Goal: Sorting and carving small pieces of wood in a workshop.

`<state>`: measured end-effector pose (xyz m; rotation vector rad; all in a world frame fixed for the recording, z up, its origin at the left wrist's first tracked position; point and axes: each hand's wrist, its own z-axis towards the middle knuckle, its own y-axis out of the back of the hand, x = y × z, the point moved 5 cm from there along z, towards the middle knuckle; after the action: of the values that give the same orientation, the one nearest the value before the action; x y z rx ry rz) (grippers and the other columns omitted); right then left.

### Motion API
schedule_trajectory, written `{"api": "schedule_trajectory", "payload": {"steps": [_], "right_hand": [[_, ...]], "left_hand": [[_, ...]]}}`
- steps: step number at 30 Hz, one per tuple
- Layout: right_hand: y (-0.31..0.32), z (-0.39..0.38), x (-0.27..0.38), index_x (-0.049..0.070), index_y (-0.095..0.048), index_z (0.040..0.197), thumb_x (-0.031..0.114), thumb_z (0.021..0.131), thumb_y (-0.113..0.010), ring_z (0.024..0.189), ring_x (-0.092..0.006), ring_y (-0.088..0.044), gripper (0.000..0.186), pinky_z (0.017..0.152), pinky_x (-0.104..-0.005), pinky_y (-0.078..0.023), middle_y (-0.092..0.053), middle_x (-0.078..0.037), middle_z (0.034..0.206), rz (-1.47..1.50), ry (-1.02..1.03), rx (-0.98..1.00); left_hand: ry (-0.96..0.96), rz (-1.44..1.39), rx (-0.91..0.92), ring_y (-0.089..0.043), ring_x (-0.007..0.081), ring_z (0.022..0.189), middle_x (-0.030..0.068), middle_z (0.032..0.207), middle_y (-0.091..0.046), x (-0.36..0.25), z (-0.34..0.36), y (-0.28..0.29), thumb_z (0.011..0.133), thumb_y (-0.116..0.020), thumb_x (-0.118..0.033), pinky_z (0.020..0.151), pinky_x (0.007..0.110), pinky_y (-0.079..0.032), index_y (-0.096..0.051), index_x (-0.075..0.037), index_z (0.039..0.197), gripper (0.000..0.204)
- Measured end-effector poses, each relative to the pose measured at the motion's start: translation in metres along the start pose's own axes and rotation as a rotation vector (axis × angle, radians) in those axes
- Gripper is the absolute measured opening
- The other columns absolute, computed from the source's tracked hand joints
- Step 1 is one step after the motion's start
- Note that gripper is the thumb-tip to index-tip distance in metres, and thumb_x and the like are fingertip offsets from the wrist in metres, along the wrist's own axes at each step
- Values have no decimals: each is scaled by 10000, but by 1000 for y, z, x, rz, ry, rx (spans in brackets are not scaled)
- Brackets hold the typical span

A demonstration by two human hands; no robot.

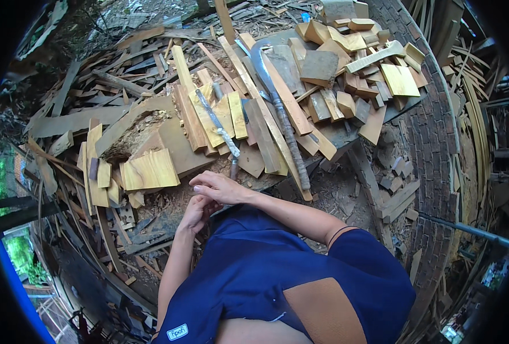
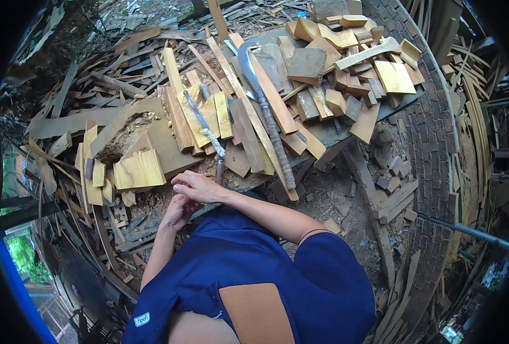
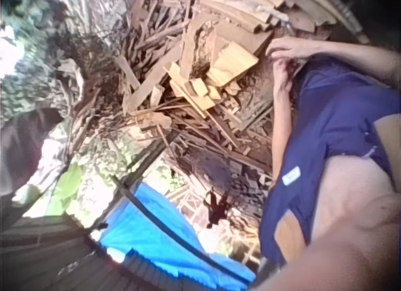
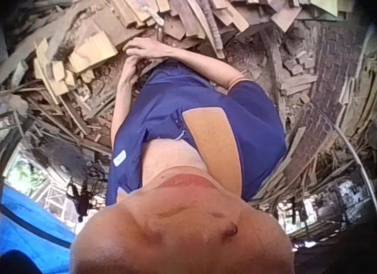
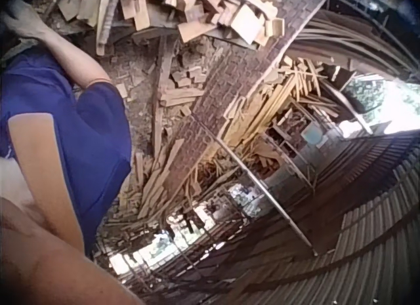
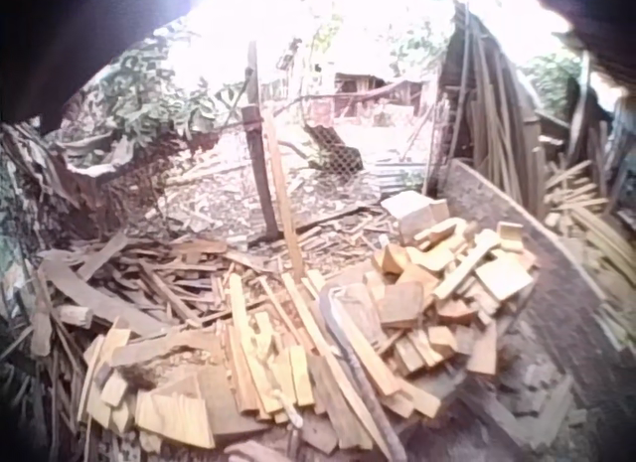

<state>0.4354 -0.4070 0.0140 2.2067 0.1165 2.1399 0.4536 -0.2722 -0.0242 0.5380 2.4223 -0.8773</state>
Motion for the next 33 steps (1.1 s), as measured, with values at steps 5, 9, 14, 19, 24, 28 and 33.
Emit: {"api": "schedule_trajectory", "payload": {"steps": [5, 9, 14, 19, 24, 28, 33], "right_hand": [[6, -13, 1, 34, -598, 1221, 359, 986, -510, 1028, -307, -631, 411, 884, -412, -515, -597, -188, 1128, 86, -156, 69], [15, -23, 4, 21, -588, 1226, 369, 993, -497, 948, -297, -657, 429, 765, -396, -561, -601, -185, 1113, 199, -276, 121], [22, -27, 4, 13, -587, 1220, 365, 994, -486, 1009, -327, -635, 430, 857, -409, -526, -610, -196, 1114, 179, -238, 135], [29, -34, 2, 12, -597, 1206, 350, 988, -480, 1106, -358, -592, 419, 974, -434, -451, -611, -219, 1146, 50, -138, 109], [38, -46, -1, 6, -599, 1204, 340, 986, -484, 1110, -359, -598, 415, 960, -429, -463, -620, -227, 1148, 117, -198, 114], [46, -48, -2, 1, -598, 1202, 332, 980, -493, 1099, -360, -606, 412, 954, -428, -469, -626, -226, 1143, 36, -129, 75], [47, -46, -15, -1, -607, 1189, 294, 966, -531, 1101, -341, -616, 378, 953, -409, -474, -638, -199, 1150, 18, -25, 10]], "left_hand": [[-57, 246, -69, -627, 133, 750, 42, 826, -667, 9, 6, 2, 1022, -534, -294, 742, 287, -502, -670, -18, 930, 321], [-117, 328, -57, -599, 113, 704, 30, 783, -655, 15, 12, -4, 1026, -529, -323, 676, 267, -459, -673, -23, 893, 359], [-96, 304, -92, -605, 110, 708, 26, 802, -663, 21, 15, -12, 1026, -525, -336, 685, 266, -470, -668, -37, 923, 347], [-80, 253, -98, -629, 115, 718, 30, 817, -674, 27, 19, -23, 1026, -522, -335, 682, 267, -493, -657, -43, 954, 330], [-51, 256, -92, -634, 120, 721, 35, 804, -669, 29, 22, -37, 1033, -501, -286, 670, 266, -499, -655, -48, 952, 295], [-27, 187, -123, -636, 132, 740, 46, 812, -658, 26, 22, -53, 1026, -468, -195, 669, 274, -503, -652, -42, 957, 249], [12, 107, -289, -627, 131, 750, 40, 852, -660, 31, 24, -66, 1002, -466, -155, 665, 277, -497, -658, -45, 984, 222]]}}
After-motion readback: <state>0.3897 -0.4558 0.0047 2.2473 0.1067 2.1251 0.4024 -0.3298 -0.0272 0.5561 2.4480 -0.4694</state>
